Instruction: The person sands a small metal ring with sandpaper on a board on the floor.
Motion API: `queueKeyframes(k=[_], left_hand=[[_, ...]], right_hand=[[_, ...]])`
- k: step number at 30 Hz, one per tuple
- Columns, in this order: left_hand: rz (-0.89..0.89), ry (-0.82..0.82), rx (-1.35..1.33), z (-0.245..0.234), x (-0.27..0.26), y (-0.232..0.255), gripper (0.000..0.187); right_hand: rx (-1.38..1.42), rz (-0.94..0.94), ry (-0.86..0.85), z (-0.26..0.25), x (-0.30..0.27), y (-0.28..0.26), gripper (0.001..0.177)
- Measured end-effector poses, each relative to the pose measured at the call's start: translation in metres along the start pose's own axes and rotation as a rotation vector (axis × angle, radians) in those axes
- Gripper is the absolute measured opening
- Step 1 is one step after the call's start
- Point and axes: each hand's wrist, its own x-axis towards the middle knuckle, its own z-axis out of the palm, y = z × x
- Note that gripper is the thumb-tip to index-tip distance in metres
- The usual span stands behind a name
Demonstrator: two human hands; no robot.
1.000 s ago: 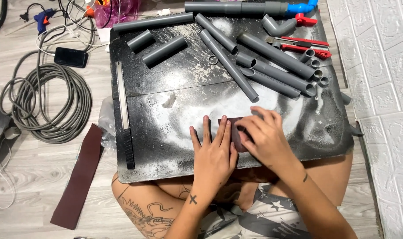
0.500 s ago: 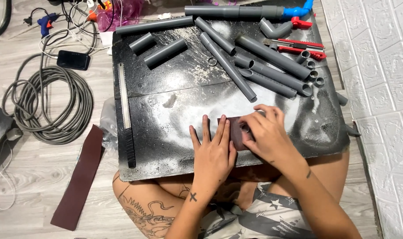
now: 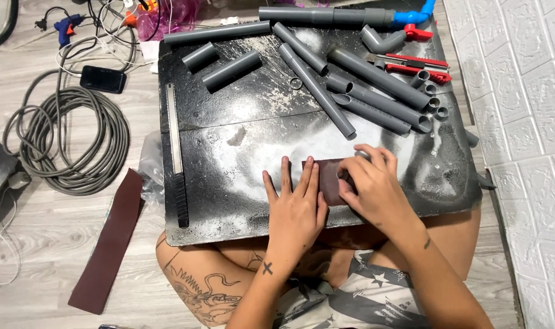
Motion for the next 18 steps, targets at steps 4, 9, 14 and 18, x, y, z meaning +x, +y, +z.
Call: queueKeyframes(k=[4, 9, 14, 18], left_hand=[[0.002, -0.003, 0.006, 0.004, -0.001, -0.001, 0.052], [0.004, -0.004, 0.003, 0.001, 0.000, -0.001, 0.053], [-0.008, -0.017, -0.021, 0.000, 0.000, -0.002, 0.052], [0.002, -0.031, -0.035, -0.003, 0.001, -0.001, 0.051]], right_hand=[[0.074, 0.000, -0.042, 0.010, -0.011, -0.007, 0.018], [0.068, -0.035, 0.006, 0.014, 0.008, -0.008, 0.021], [0.136, 0.062, 0.133, 0.000, -0.008, 0.010, 0.023], [0.509, 0.224, 0.317, -0.010, -0.045, 0.022, 0.022]])
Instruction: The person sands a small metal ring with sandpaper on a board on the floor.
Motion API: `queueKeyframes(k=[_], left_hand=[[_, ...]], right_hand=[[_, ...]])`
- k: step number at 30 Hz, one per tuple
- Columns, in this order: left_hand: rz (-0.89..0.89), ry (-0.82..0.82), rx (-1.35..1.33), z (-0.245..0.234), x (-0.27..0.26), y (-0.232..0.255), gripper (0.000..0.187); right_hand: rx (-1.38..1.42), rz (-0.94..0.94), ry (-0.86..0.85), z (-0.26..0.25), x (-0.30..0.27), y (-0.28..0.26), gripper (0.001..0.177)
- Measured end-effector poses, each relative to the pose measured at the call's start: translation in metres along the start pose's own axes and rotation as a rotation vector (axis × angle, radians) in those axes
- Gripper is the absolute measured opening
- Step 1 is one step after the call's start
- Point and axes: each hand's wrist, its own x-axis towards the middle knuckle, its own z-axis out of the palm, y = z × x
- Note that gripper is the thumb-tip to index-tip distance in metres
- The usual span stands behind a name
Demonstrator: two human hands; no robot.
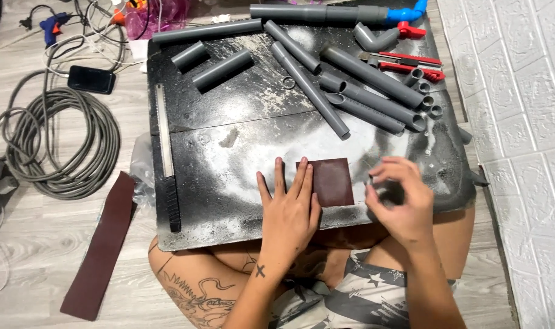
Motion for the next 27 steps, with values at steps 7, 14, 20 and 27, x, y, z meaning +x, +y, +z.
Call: queueKeyframes(k=[7, 14, 20, 27], left_hand=[[-0.001, -0.053, -0.099, -0.005, 0.004, -0.002, 0.062], [0.003, -0.092, -0.158, -0.009, 0.005, -0.002, 0.091], [0.010, -0.073, -0.185, -0.009, 0.005, -0.002, 0.088], [0.014, -0.008, -0.289, -0.011, 0.002, -0.004, 0.071]], right_hand=[[0.328, 0.027, 0.167, 0.001, -0.025, 0.009, 0.019], [0.483, 0.110, 0.166, 0.005, -0.027, 0.004, 0.019], [0.912, 0.247, 0.261, 0.017, -0.033, -0.012, 0.031], [0.923, 0.183, 0.226, 0.020, -0.031, -0.029, 0.037]])
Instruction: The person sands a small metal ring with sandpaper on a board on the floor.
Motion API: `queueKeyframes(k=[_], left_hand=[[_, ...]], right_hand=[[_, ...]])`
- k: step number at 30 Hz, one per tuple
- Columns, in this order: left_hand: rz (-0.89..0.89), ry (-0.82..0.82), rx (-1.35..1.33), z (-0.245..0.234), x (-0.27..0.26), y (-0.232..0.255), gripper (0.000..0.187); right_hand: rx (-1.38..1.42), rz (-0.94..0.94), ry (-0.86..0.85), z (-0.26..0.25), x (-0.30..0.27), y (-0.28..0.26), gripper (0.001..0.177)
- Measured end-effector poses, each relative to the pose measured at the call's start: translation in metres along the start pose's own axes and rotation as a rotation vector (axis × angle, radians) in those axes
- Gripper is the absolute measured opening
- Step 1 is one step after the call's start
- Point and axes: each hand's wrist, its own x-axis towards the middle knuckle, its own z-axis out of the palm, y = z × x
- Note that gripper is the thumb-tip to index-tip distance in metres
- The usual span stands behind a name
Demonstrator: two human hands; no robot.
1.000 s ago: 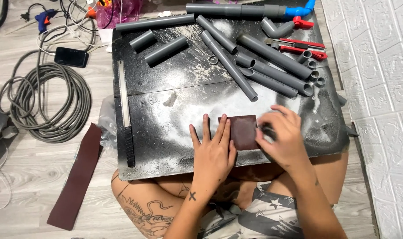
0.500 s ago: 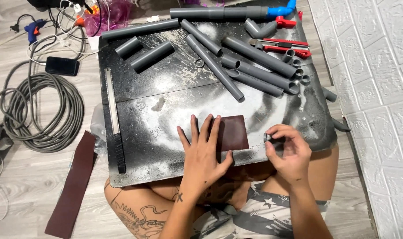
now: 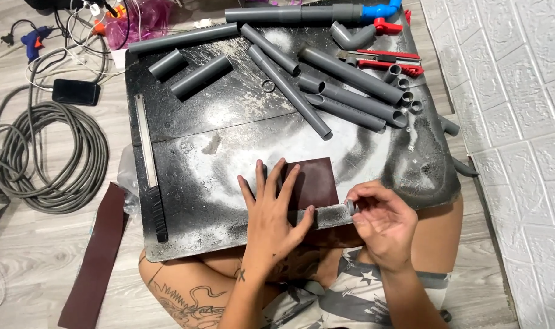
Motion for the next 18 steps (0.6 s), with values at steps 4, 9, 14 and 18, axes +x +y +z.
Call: queueKeyframes(k=[4, 9, 14, 18], left_hand=[[0.014, 0.035, 0.021, -0.004, 0.000, 0.002, 0.066], [0.004, 0.056, -0.022, -0.004, 0.000, 0.002, 0.061], [-0.020, 0.047, -0.012, -0.001, -0.001, 0.002, 0.062], [-0.069, 0.029, -0.008, 0.007, -0.003, -0.002, 0.061]], right_hand=[[0.088, 0.059, -0.096, 0.012, -0.004, -0.016, 0.043], [0.040, 0.005, -0.109, 0.028, -0.004, -0.034, 0.042], [-0.018, -0.186, -0.120, 0.033, 0.001, -0.062, 0.043], [0.034, -0.456, -0.014, 0.038, 0.008, -0.074, 0.043]])
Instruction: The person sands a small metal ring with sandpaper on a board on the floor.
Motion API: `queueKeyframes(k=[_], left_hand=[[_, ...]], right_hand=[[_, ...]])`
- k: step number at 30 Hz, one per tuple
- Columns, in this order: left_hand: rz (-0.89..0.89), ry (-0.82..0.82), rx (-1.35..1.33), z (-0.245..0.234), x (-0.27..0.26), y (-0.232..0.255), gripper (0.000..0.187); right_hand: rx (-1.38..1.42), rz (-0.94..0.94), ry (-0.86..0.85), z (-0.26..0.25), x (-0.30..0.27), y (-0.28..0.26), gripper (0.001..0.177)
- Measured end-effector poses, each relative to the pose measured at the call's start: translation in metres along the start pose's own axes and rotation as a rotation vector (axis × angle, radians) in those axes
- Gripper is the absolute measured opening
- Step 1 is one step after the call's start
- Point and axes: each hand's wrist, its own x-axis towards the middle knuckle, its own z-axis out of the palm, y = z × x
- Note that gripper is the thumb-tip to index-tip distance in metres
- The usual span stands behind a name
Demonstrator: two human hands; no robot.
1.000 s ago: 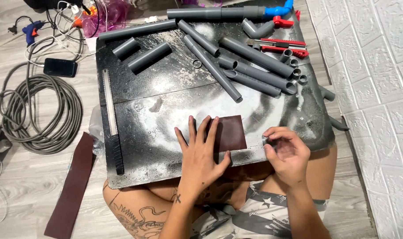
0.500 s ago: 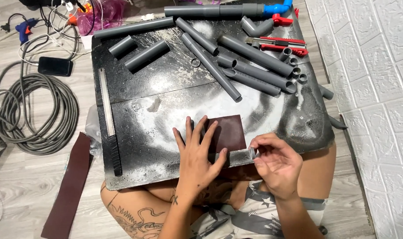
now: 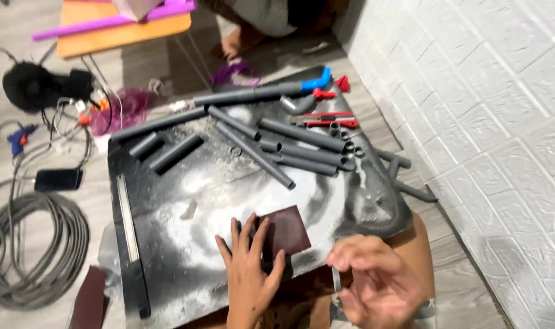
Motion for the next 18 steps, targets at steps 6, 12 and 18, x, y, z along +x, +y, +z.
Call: queueKeyframes(k=[6, 12, 18], left_hand=[[0.021, 0.019, 0.010, 0.002, 0.001, -0.001, 0.062], [0.026, 0.030, 0.001, -0.002, 0.001, 0.002, 0.060], [0.052, 0.025, 0.012, -0.007, 0.001, 0.002, 0.062]], right_hand=[[0.002, -0.079, -0.110, -0.008, 0.008, -0.007, 0.047], [0.054, 0.181, -0.064, -0.003, -0.004, -0.005, 0.040], [-0.680, 0.303, -0.320, 0.005, 0.023, 0.030, 0.033]])
